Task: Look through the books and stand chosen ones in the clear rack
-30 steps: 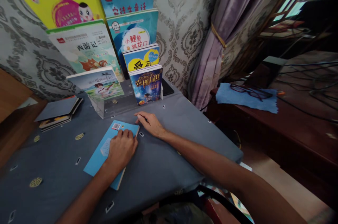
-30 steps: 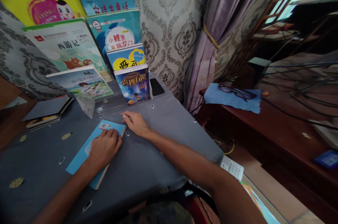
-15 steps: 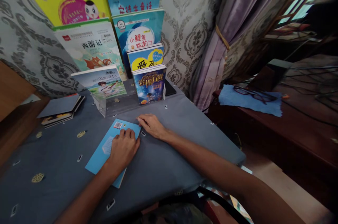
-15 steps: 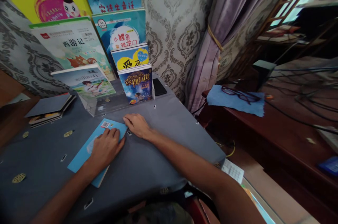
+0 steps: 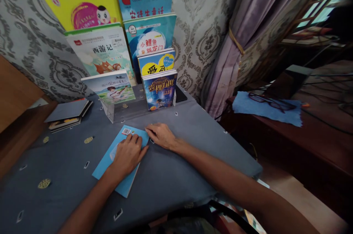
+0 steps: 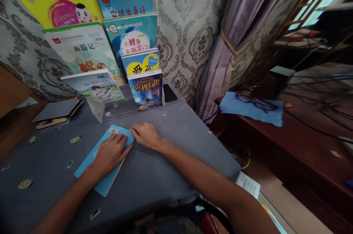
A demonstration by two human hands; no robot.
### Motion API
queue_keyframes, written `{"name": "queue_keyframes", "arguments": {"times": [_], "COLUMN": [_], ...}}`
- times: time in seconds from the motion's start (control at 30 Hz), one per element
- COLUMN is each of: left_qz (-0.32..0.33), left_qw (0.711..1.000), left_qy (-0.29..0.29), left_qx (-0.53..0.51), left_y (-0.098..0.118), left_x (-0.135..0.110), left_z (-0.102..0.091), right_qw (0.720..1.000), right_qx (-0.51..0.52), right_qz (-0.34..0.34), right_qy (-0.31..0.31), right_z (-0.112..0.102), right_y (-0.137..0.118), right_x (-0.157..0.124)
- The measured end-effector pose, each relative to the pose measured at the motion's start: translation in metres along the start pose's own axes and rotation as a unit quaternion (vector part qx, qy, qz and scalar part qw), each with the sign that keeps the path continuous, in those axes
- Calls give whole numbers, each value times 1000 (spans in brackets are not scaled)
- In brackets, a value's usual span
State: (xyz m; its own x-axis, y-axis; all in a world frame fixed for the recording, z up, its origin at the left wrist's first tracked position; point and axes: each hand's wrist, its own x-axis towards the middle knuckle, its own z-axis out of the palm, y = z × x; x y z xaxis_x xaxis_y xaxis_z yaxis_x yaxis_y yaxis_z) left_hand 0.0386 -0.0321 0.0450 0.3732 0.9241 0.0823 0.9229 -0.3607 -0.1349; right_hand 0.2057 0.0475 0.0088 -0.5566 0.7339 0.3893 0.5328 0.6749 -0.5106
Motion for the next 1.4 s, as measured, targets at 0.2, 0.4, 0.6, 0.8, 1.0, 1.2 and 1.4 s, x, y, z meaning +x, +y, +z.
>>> {"name": "queue_keyframes", "arguments": {"times": [0.2, 0.4, 0.6, 0.8, 1.0, 1.2, 1.4], "left_qz": [32, 32, -2, -34, -45, -35, -51], "left_qw": [999, 997, 997, 996, 997, 998, 997], "left_qy": [19, 34, 42, 1, -14, -3, 12], "left_qx": [-32, -54, -65, -79, -66, -51, -63], "left_y": [-15, -20, -31, -37, -36, -28, -33], "left_x": [-3, -4, -1, 3, 2, -1, 0], "left_z": [3, 6, 6, -3, -6, 1, 10], "right_qw": [997, 996, 997, 993, 995, 993, 997], "right_qx": [-66, -39, -35, -12, -57, -115, -52], "right_qz": [-49, -81, -72, -91, -70, -15, -38], "right_qy": [-6, 9, -19, -70, -43, -33, -51], "right_z": [2, 8, 17, 34, 36, 21, 23], "right_y": [-16, -17, -8, -6, -14, -29, -41], "right_x": [-6, -4, 11, 44, 40, -3, -9]}}
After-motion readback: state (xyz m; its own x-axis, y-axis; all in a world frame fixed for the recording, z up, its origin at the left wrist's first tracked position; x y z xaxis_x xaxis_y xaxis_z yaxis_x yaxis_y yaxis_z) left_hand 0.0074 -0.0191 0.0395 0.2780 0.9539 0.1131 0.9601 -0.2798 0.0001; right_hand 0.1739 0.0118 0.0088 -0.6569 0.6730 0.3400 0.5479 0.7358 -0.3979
